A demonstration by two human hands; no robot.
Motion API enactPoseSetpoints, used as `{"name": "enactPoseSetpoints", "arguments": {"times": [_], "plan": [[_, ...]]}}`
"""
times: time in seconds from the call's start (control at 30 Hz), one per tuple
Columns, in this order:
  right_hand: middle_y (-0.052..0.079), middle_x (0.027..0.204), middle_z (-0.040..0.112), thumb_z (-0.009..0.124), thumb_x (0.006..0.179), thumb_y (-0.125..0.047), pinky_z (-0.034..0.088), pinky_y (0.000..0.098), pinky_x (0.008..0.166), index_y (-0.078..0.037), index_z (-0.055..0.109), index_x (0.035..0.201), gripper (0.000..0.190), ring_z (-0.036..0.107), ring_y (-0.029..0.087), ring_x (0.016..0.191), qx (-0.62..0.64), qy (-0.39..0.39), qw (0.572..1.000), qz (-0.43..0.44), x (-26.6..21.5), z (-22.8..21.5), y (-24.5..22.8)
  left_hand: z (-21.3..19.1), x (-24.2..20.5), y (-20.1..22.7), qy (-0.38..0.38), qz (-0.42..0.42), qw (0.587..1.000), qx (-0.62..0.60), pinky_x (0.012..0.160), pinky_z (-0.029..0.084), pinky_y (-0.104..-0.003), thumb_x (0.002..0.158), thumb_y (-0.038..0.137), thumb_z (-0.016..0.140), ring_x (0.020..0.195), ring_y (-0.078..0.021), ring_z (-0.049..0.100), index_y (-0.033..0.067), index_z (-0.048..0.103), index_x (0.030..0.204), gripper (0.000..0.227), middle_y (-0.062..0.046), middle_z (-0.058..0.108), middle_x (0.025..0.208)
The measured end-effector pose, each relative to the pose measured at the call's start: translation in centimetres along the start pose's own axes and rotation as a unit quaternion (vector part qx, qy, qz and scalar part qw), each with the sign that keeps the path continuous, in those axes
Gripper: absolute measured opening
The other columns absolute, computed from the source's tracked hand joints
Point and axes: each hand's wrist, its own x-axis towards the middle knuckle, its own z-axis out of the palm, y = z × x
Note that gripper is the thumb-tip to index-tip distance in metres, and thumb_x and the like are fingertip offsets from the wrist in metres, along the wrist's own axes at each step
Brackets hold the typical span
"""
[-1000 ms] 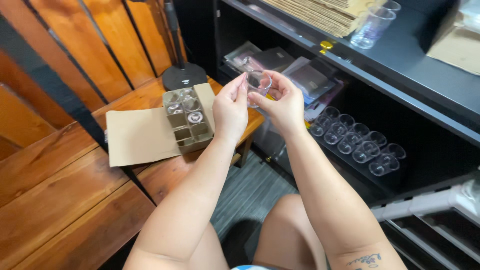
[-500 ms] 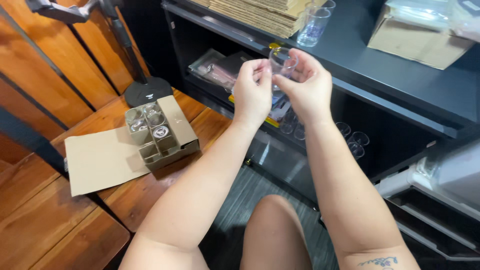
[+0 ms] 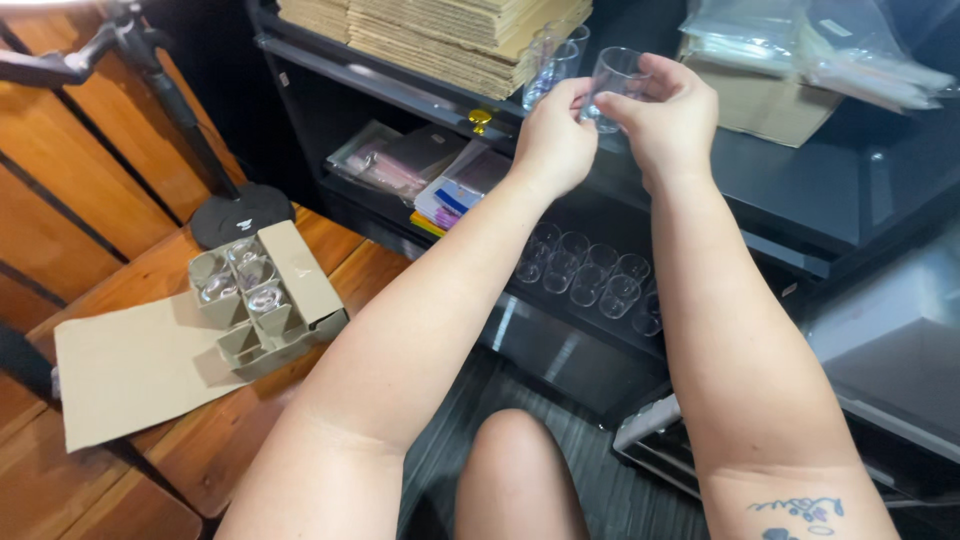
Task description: The person unpacks small clear glasses from a cardboard box and places them on a nearby shelf. The person removes each glass individually from the box and sets it down on the shelf, repeating this process until the box is empty.
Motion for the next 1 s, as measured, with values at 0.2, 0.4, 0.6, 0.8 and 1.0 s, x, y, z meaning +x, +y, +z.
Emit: {"name": "enactPoseSetpoints", "arguments": {"times": [0.2,0.4,0.6,0.8,1.0], "plan": [[0.005,0.115,0.079,0.096,0.067,-0.027,0.063,0.0262,0.082,-0.011,0.068,0.132,0.072,0.077,0.009,0.097,-0.129,0.002,0.992,0.009,3.8,0.4,1.6,1.0,2.7,-0.6,-0.047,-0.033,0.998,0.008,0.114,0.047,-0.033,0.086,0.003,0.048,0.139,-0.0208,0.059,0.0123,0.05,0.152,0.066,-0.009,0.06,0.152],[0.0,0.109,0.078,0.099,0.066,-0.025,0.063,0.0253,0.075,-0.014,0.069,0.131,0.072,0.076,0.009,0.093,-0.137,0.007,0.99,0.04,6.0,0.8,2.7,1.4,3.1,0.8,-0.032,-0.073,0.997,0.02,0.103,0.051,-0.032,0.081,0.01,0.055,0.128,-0.0229,0.065,0.0156,0.055,0.15,0.07,-0.008,0.069,0.138],[-0.003,0.107,0.078,0.099,0.067,-0.028,0.062,0.0249,0.079,-0.015,0.07,0.129,0.07,0.075,0.009,0.091,-0.177,-0.007,0.983,0.051,6.1,0.8,2.8,1.6,2.9,1.2,-0.035,-0.092,0.995,0.019,0.109,0.049,-0.034,0.082,0.011,0.057,0.137,-0.0253,0.058,0.0139,0.051,0.153,0.071,-0.009,0.057,0.154],[-0.003,0.11,0.078,0.1,0.068,-0.03,0.06,0.0272,0.082,-0.014,0.068,0.133,0.074,0.075,0.01,0.096,-0.205,-0.013,0.978,0.039,7.1,1.3,3.7,1.5,2.6,1.8,-0.043,-0.1,0.994,0.015,0.111,0.047,-0.036,0.083,0.011,0.054,0.144,-0.0288,0.051,0.0134,0.042,0.157,0.076,-0.01,0.047,0.162],[-0.004,0.112,0.079,0.097,0.07,-0.031,0.059,0.0249,0.08,-0.015,0.067,0.134,0.073,0.075,0.007,0.096,-0.196,-0.018,0.979,0.052,7.2,1.3,3.7,1.6,2.6,1.7,-0.054,-0.09,0.994,0.033,0.112,0.047,-0.037,0.082,0.014,0.054,0.146,-0.0287,0.048,0.0155,0.042,0.158,0.077,-0.01,0.047,0.162]]}}
